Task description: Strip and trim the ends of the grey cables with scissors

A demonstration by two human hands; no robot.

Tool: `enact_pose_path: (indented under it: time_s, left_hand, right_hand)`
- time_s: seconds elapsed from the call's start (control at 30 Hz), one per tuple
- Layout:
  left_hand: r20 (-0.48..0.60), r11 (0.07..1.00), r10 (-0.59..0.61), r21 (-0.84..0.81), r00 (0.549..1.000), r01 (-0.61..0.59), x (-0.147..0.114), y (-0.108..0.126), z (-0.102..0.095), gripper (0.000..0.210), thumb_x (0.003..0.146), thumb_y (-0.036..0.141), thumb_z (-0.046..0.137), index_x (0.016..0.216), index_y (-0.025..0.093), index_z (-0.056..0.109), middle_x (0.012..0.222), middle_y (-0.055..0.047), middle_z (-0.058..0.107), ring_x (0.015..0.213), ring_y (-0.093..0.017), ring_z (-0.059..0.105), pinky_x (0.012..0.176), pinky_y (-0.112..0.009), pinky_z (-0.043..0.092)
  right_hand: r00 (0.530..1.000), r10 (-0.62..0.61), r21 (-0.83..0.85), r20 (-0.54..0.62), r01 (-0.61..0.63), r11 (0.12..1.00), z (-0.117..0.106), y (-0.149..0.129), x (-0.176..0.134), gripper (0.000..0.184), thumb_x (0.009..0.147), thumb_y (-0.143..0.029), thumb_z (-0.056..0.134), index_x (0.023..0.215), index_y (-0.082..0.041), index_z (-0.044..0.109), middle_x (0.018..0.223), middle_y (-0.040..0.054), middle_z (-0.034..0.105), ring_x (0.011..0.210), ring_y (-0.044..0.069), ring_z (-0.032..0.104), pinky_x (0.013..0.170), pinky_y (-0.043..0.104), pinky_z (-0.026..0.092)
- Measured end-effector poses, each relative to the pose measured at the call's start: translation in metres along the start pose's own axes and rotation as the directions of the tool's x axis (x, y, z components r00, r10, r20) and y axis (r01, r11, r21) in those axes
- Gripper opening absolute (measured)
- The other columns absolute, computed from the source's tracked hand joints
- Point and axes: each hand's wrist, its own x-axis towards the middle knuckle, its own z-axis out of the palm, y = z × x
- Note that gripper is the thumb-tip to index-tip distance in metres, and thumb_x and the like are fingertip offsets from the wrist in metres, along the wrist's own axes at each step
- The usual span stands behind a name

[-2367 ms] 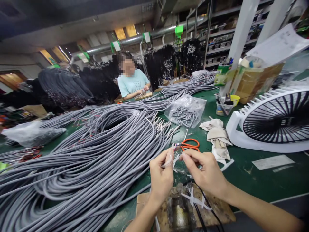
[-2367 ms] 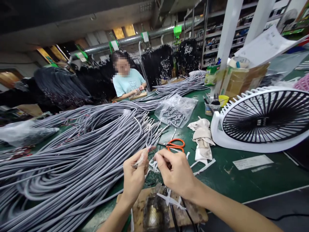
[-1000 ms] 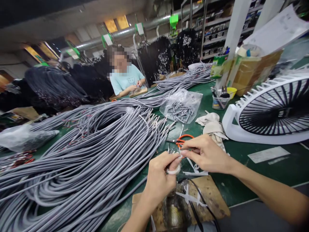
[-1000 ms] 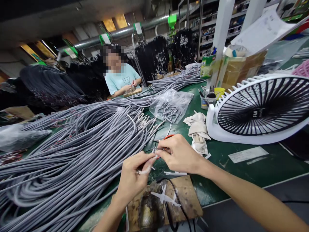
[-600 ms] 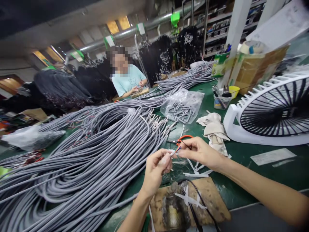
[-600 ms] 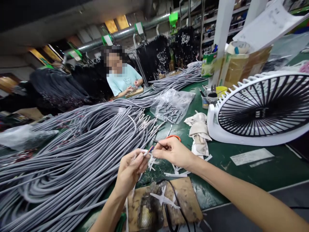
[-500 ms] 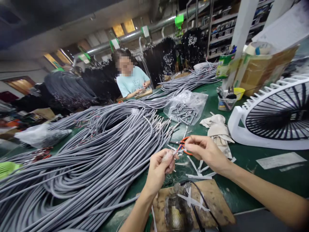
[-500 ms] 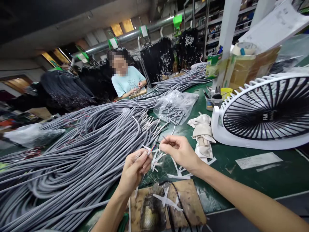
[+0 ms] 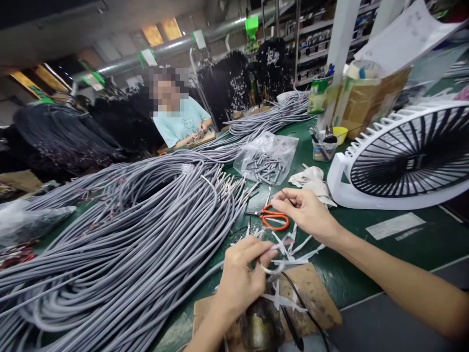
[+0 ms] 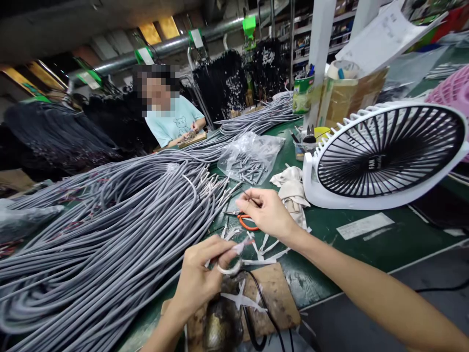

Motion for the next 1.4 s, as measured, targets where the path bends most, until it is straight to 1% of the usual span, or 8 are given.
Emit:
enact_pose_path:
  time_s: [0.23,0.47,0.63,0.77,0.87,1.0,1.23,1.4]
  left_hand:
    - [-0.194,0.997,-0.013,-0.077,0.981,-0.002,-0.002,0.000,-0.013,0.016,0.080,0.018,0.054,0.085,0.014,0.069,0.061,-0.003,0.060,0.053,-0.011,0.050,0.050,-0.022,0.037]
    - [-0.375,0.976,0.145,0.208,0.916,-0.069,-0.006,0.002,-0.007,0.016,0.076,0.007,0.056,0.088,0.013,0.065,0.067,-0.003,0.061,0.057,-0.010,0.053,0.055,-0.020,0.041]
    - [-0.181,0.880,0.238,0.457,0.954,-0.132,-0.005,-0.003,-0.001,0.021,0.079,0.006,0.048,0.092,0.010,0.064,0.064,-0.006,0.059,0.056,-0.013,0.053,0.053,-0.023,0.041]
    - [-0.048,0.896,0.308,0.351,0.950,-0.272,-0.002,-0.004,-0.004,0.016,0.080,0.009,0.051,0.086,0.009,0.065,0.060,-0.005,0.058,0.054,-0.013,0.051,0.050,-0.023,0.039]
    - [-0.241,0.983,0.125,0.161,0.962,-0.087,0.000,-0.004,-0.008,0.014,0.082,0.016,0.052,0.080,0.012,0.065,0.060,-0.003,0.059,0.054,-0.011,0.051,0.052,-0.021,0.039]
    - [-0.346,0.978,-0.187,0.022,0.919,0.208,0.005,-0.007,-0.010,0.024,0.085,0.025,0.048,0.072,0.014,0.065,0.057,-0.001,0.058,0.052,-0.011,0.050,0.050,-0.020,0.037]
    - [0.082,0.981,0.049,0.183,0.995,-0.063,-0.001,-0.007,-0.004,0.025,0.085,0.019,0.044,0.100,0.016,0.064,0.072,-0.004,0.058,0.062,-0.013,0.052,0.058,-0.022,0.040]
    - [-0.317,0.970,-0.238,-0.117,0.918,0.212,-0.004,-0.010,-0.016,0.028,0.090,0.025,0.037,0.099,0.015,0.062,0.063,0.000,0.054,0.054,-0.010,0.047,0.051,-0.020,0.037]
  right_hand:
    - [0.883,-0.242,-0.078,0.403,0.297,0.952,-0.008,-0.014,-0.006,0.029,0.069,-0.032,0.069,0.095,-0.019,0.066,0.080,0.0017,0.056,0.060,0.008,0.046,0.044,0.017,0.032]
    - [0.872,-0.444,-0.243,0.209,0.485,0.840,0.013,-0.004,-0.020,0.020,0.079,-0.021,0.059,0.062,-0.013,0.064,0.053,-0.0002,0.052,0.050,0.008,0.044,0.048,0.021,0.033]
    - [0.797,-0.565,-0.485,0.213,0.588,0.647,0.013,-0.001,-0.028,0.021,0.080,-0.010,0.050,0.065,-0.014,0.064,0.058,0.0017,0.053,0.051,0.009,0.045,0.049,0.023,0.030]
    - [0.910,-0.372,-0.372,0.181,0.414,0.831,0.003,0.000,-0.013,0.018,0.077,-0.012,0.055,0.059,-0.013,0.060,0.057,-0.0005,0.049,0.053,0.009,0.044,0.050,0.022,0.032]
    - [0.947,-0.239,-0.222,0.212,0.285,0.932,0.003,0.001,-0.004,0.021,0.075,-0.015,0.059,0.054,-0.013,0.056,0.055,-0.0025,0.044,0.051,0.007,0.040,0.046,0.020,0.029]
    - [0.889,-0.324,-0.086,0.323,0.369,0.926,0.007,-0.003,-0.010,0.022,0.077,-0.017,0.059,0.056,-0.013,0.055,0.054,-0.0031,0.044,0.051,0.007,0.039,0.045,0.019,0.028]
    - [0.878,-0.463,-0.371,0.123,0.474,0.799,-0.010,-0.006,-0.008,0.017,0.078,-0.011,0.054,0.063,-0.013,0.061,0.060,0.0007,0.051,0.056,0.009,0.045,0.053,0.022,0.033]
    - [0.916,-0.300,-0.244,0.266,0.365,0.899,0.000,0.002,-0.001,0.020,0.075,-0.013,0.059,0.056,-0.013,0.056,0.056,-0.0025,0.045,0.053,0.008,0.040,0.050,0.021,0.030]
